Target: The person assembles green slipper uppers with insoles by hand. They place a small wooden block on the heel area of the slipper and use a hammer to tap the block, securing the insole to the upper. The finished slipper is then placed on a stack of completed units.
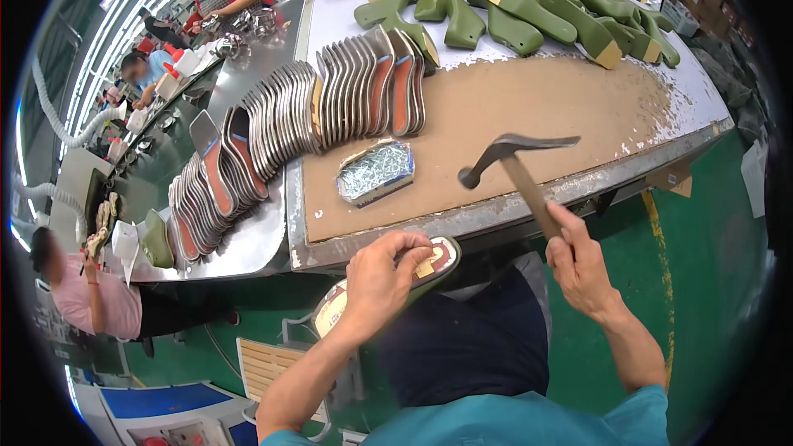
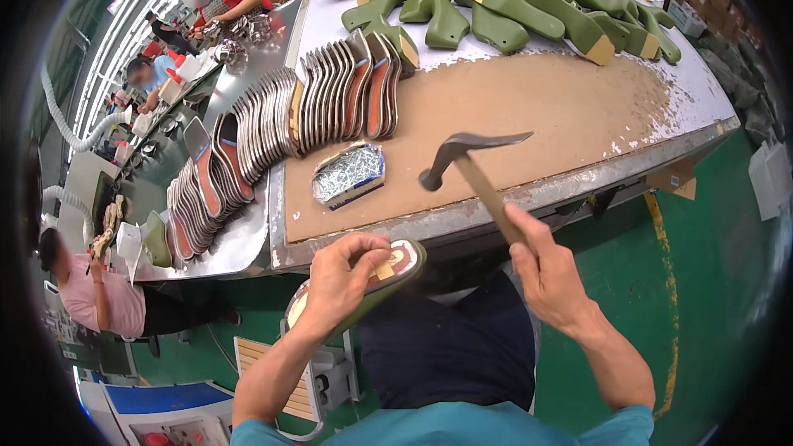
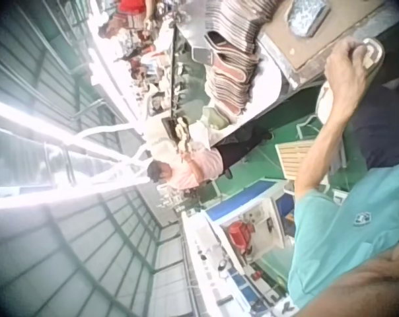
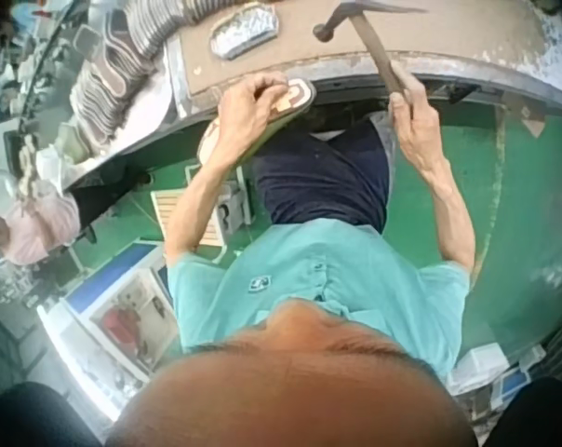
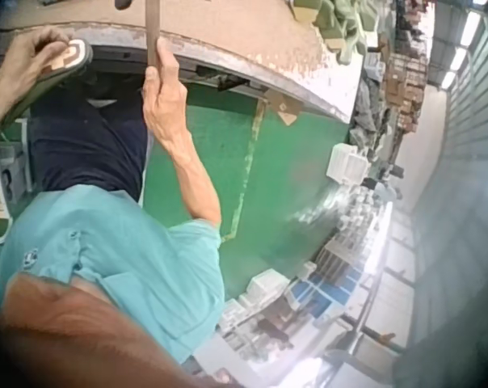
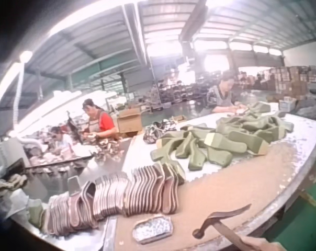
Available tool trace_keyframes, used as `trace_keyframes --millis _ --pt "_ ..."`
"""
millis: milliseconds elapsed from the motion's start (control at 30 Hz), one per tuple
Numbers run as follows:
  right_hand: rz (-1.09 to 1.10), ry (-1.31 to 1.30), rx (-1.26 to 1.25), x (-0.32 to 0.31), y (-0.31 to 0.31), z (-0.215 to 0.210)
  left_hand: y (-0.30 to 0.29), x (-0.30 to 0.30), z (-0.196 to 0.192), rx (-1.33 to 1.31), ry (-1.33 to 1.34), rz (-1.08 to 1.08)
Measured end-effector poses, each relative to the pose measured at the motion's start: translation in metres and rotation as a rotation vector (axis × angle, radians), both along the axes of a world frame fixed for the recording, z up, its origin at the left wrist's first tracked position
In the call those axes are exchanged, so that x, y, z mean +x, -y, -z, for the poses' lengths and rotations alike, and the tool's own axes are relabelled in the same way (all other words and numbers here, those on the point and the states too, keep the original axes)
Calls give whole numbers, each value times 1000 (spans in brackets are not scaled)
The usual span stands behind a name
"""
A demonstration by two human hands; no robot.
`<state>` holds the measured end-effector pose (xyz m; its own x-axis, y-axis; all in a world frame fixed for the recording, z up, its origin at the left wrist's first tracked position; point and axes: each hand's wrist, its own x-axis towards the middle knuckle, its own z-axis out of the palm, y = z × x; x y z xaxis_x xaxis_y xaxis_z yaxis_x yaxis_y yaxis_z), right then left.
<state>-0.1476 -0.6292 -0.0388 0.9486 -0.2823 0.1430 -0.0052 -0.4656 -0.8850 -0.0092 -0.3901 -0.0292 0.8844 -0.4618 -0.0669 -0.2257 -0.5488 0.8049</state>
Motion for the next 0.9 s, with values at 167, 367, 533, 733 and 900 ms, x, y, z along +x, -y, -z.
trace_keyframes --millis 167,367,533,733,900 --pt "-77 82 -73 -15 -6 -8 3 -2 -6 27 181 150" --pt "-192 146 -163 -22 -11 -31 0 0 -2 13 118 104" --pt "-211 325 -158 -28 -13 -49 -1 1 -1 17 155 130" --pt "-286 485 -151 -27 -13 -62 1 0 -7 35 97 131" --pt "-315 470 -202 -26 -11 -64 -1 1 -4 31 105 126"
